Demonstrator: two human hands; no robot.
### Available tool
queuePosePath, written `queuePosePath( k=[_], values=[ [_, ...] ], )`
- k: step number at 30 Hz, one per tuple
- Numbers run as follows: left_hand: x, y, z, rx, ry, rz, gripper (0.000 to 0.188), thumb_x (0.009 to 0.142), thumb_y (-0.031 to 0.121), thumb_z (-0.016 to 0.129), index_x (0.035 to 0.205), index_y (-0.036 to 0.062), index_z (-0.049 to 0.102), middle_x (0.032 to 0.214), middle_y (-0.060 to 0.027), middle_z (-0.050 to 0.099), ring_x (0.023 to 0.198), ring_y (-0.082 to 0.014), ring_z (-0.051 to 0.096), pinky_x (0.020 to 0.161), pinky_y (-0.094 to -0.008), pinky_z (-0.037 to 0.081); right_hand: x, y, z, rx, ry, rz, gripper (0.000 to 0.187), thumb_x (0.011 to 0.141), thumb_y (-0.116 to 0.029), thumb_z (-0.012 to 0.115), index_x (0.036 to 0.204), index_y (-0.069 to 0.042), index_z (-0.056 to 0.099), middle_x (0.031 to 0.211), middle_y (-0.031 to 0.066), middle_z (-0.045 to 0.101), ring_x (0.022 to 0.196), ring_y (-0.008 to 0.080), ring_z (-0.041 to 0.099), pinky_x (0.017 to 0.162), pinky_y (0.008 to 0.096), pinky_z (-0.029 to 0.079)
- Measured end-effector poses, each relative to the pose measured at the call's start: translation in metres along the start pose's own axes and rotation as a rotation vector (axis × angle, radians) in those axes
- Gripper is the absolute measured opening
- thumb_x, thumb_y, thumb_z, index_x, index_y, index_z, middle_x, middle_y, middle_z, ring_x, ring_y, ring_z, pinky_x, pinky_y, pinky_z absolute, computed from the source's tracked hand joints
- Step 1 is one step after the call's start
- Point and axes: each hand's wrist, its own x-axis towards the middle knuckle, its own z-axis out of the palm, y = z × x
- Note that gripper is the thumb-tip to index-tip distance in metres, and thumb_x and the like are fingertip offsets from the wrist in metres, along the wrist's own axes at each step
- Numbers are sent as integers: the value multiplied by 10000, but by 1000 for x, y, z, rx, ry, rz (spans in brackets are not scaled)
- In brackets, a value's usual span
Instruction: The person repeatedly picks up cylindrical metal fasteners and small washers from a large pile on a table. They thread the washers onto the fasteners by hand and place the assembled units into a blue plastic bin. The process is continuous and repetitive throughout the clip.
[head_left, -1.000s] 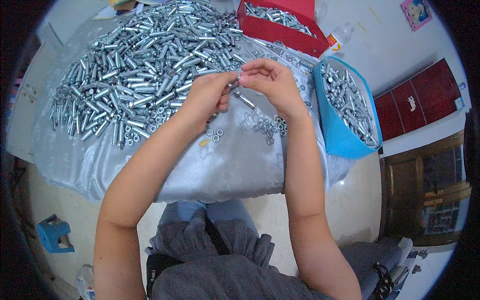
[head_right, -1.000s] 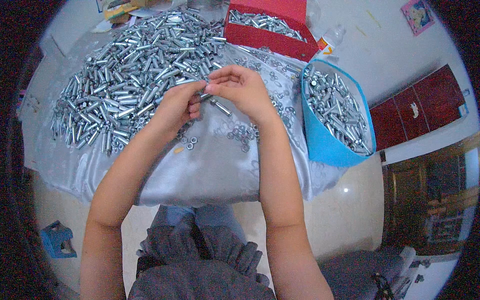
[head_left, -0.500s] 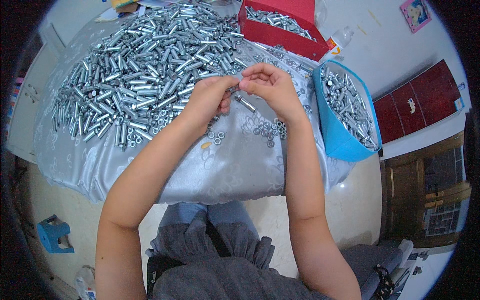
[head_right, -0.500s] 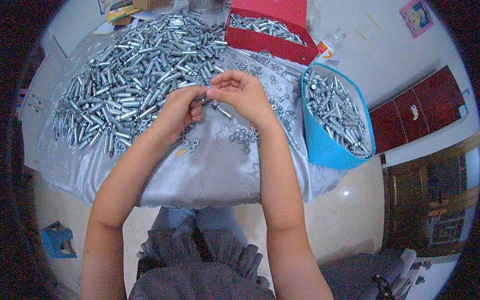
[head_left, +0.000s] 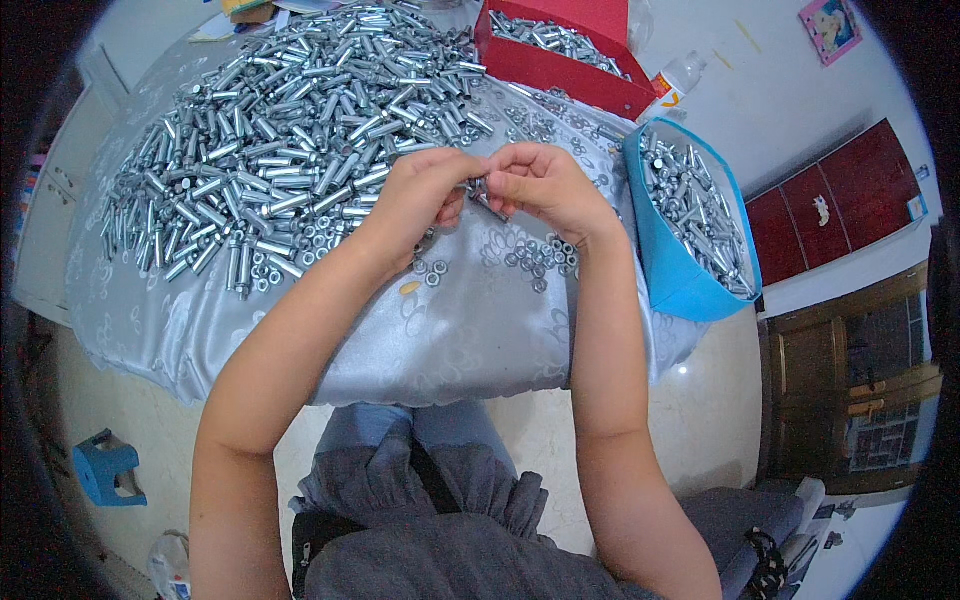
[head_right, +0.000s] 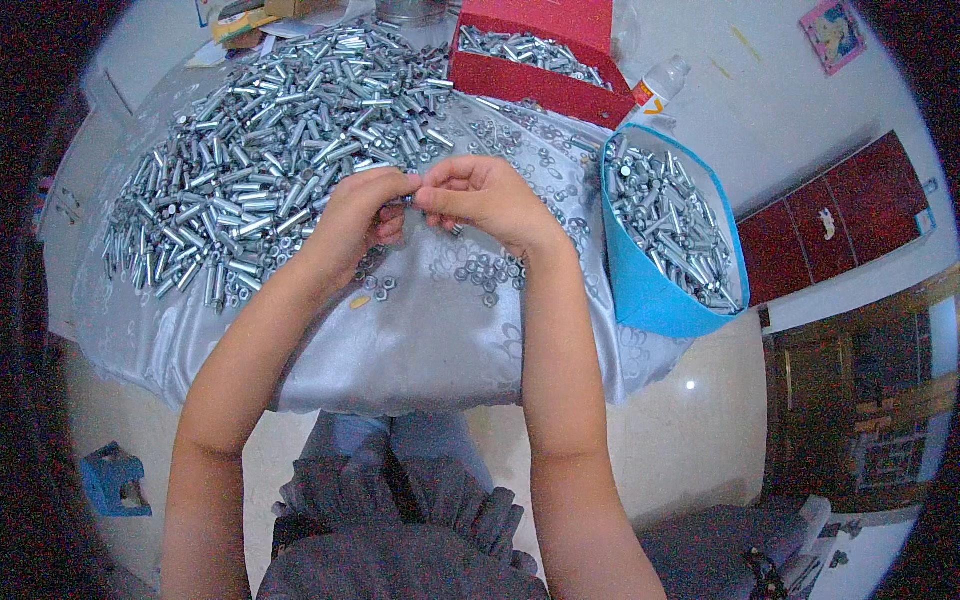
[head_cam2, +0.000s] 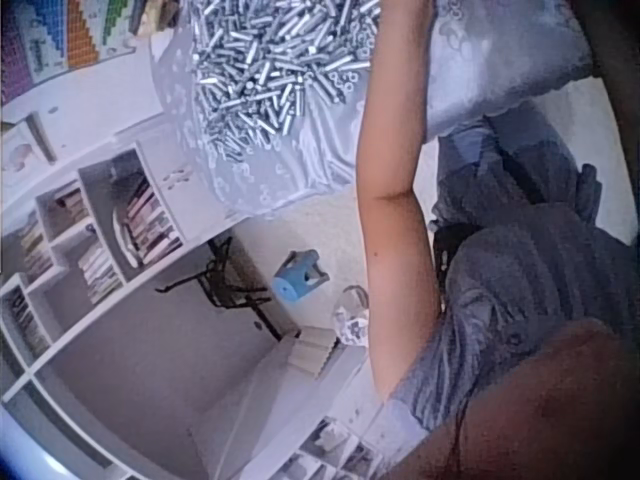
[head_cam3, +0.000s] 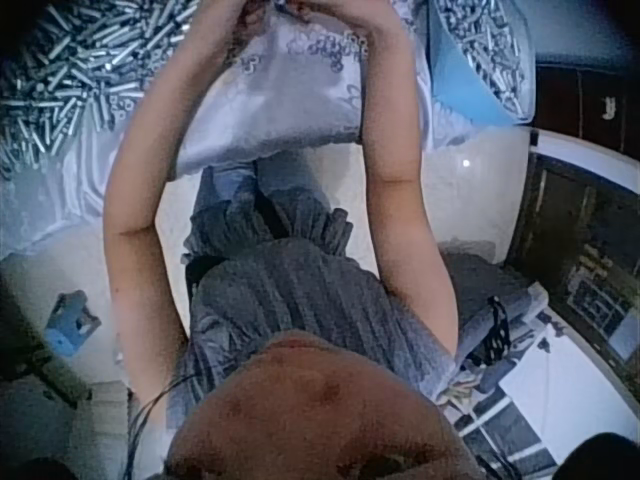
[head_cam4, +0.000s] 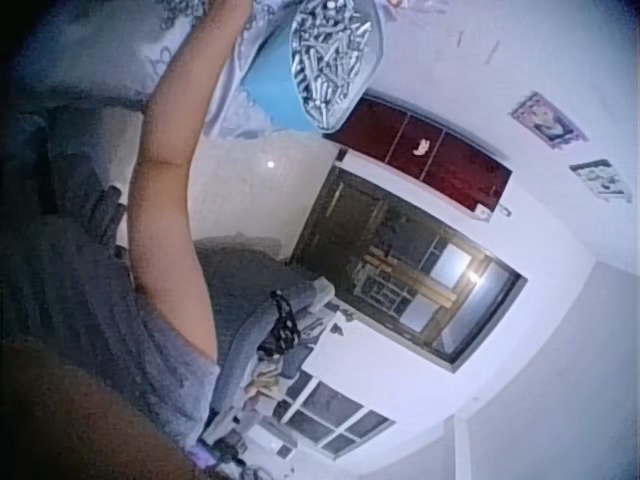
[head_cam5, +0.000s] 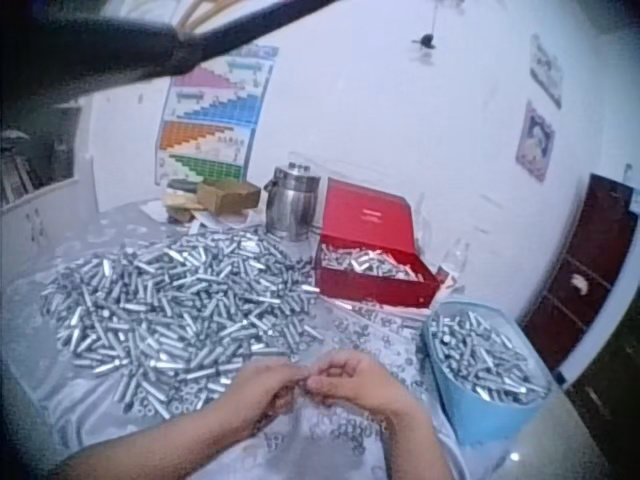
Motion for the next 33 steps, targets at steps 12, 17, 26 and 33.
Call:
queuePosePath(
  k=[12, 17, 26, 33],
  values=[
    [-2, -3, 4, 92, 13, -20, 272, 806, 331, 543, 657, 102, 550, 532, 40, 449, 419, -44, 326, 395, -194, 223, -4, -2, 6, -16, -89, -34, 174, 731, -97, 650, 865, -11, 581, 760, 48, 603, 648, 92, 557, 571, 199, 440],
    [-1, -5, 4, 57, 62, -90, 330, 817, 389, 527, 654, 102, 550, 526, 39, 447, 412, -47, 335, 392, -194, 224, -1, 1, 5, -75, -110, -74, 158, 722, -95, 661, 827, -23, 568, 725, 10, 572, 658, 77, 540, 581, 196, 439],
    [6, -10, 0, 125, 175, -40, 319, 837, 370, 508, 706, 81, 548, 508, 38, 416, 411, -54, 335, 392, -206, 251, 0, -2, 8, -147, 78, -135, 164, 714, -74, 668, 830, -6, 575, 717, 20, 580, 635, 79, 544, 588, 194, 449],
    [16, -12, -10, -120, 161, -14, 255, 867, 317, 474, 856, 63, 495, 538, 62, 326, 435, -39, 289, 402, -198, 246, 3, -1, 15, -239, 254, -257, 216, 726, -65, 652, 920, 17, 608, 795, 56, 611, 681, 89, 565, 631, 191, 460]
  ],
)
